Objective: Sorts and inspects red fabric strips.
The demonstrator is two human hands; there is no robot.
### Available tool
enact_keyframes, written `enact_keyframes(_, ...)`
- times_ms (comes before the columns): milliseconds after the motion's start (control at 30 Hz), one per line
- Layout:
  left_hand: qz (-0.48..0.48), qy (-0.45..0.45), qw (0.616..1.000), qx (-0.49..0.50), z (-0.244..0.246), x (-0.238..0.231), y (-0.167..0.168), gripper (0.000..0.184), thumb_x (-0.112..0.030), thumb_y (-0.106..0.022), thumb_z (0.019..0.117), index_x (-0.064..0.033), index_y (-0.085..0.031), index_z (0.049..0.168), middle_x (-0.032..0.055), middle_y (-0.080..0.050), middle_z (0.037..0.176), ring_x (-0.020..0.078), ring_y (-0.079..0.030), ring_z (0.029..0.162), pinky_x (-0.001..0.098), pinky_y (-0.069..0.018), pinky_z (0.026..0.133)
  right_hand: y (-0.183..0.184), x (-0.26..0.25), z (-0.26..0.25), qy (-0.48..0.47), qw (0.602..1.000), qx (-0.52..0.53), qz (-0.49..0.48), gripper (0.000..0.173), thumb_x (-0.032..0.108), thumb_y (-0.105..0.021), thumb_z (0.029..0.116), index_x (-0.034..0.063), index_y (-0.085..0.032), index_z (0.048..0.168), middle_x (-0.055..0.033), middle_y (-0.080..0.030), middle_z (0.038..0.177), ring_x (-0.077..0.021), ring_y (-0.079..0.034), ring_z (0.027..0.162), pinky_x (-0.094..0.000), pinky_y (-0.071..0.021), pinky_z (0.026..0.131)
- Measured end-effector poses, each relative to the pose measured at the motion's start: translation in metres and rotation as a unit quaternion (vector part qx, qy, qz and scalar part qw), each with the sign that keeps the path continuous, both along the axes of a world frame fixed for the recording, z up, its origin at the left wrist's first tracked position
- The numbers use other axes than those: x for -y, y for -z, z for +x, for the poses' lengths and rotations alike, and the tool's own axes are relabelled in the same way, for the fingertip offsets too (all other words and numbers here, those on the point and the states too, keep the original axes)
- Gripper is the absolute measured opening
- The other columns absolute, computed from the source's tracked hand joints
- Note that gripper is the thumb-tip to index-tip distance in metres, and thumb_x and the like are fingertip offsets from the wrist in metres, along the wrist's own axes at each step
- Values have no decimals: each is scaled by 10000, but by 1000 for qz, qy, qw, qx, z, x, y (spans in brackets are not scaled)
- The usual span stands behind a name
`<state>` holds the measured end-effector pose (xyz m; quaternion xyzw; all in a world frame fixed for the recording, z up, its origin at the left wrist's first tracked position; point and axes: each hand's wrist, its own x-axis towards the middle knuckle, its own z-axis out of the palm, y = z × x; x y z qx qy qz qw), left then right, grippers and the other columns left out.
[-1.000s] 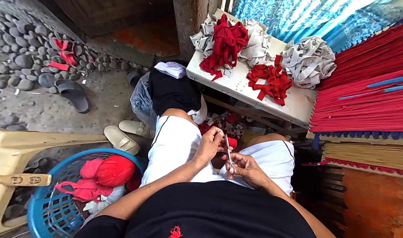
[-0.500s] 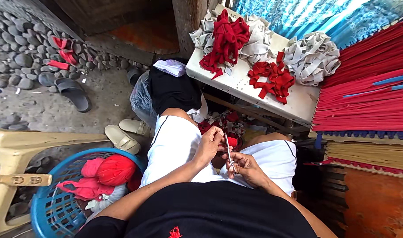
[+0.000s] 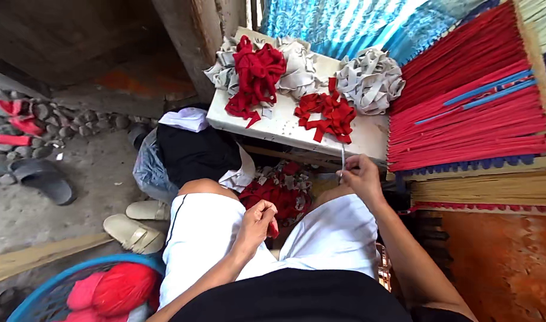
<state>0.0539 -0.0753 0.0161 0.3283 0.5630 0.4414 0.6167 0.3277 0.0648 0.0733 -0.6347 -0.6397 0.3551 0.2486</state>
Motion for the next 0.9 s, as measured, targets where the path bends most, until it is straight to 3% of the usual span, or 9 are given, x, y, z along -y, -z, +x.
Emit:
enact_keyframes(167,-20,3,999,31,1,-2,2,144,-36,-561,1004,-34,-681,925,-54,-546,586,20,-473,456,168,-417,453,30,-94,44,52,965,248,-67,248,44,-696,888,-80,-681,1103,-284,-704,1007,-436,-711,885,-631,-559,828)
enact_keyframes(233,-27,1,999,42,-1,-2,3,144,-44,-574,1002,-37,-690,917,-55,-546,593,18,-468,466,167,-411,461,34,-113,45,53,946,308,-86,250,53,-685,893,-86,-696,1100,-345,-668,1100,-523,-648,1055,-716,-482,897)
enact_keyframes(333,-32,1,998,46,-4,-1,4,148,-57,-587,996,-44,-707,911,-54,-557,622,24,-472,500,175,-410,488,35,-138,44,63,925,362,-96,284,69,-692,884,-87,-692,1121,-375,-619,1224,-555,-578,1193,-747,-440,944)
enact_keyframes(500,-51,-6,996,76,-7,0,0,148,-31,-593,992,-21,-709,900,-35,-563,610,20,-471,485,167,-416,478,20,-151,29,-21,924,373,-77,325,109,-708,896,-132,-669,1112,-424,-595,1209,-613,-532,1205,-798,-367,955)
enact_keyframes(600,-52,-5,991,122,-8,0,-2,156,-11,-585,989,-5,-707,892,-29,-552,583,20,-470,472,166,-431,480,9,-107,-14,-179,969,168,-19,323,91,-722,905,8,-709,1217,-252,-681,1206,-437,-643,1139,-661,-488,975)
enact_keyframes(667,-51,3,988,148,-8,-1,-5,163,-8,-572,989,-5,-705,894,-36,-535,569,17,-464,469,164,-433,484,11,-55,-51,-339,940,10,-28,383,57,-725,899,36,-689,1280,-120,-702,1260,-243,-672,1166,-482,-538,1022)
enact_keyframes(733,-50,5,982,180,-9,0,-10,172,-1,-567,989,-1,-705,888,-29,-543,564,13,-468,461,160,-443,481,22,-4,-81,-442,886,-122,-71,396,42,-709,903,12,-678,1296,-85,-715,1249,-151,-667,1164,-386,-534,1041)
enact_keyframes(833,-41,-7,970,241,-15,4,-20,179,-2,-572,974,-7,-715,866,-7,-590,609,16,-496,490,171,-484,531,45,42,-99,-469,844,-205,-161,130,81,-636,989,-9,-724,1024,-19,-725,894,-16,-654,817,-226,-538,770)
enact_keyframes(900,-30,-22,953,301,-24,7,-29,159,-17,-602,956,-14,-726,857,-20,-573,568,9,-503,466,168,-494,518,46,46,-93,-453,840,-228,-191,230,113,-551,1034,-18,-719,949,2,-706,819,4,-617,719,-201,-517,687)
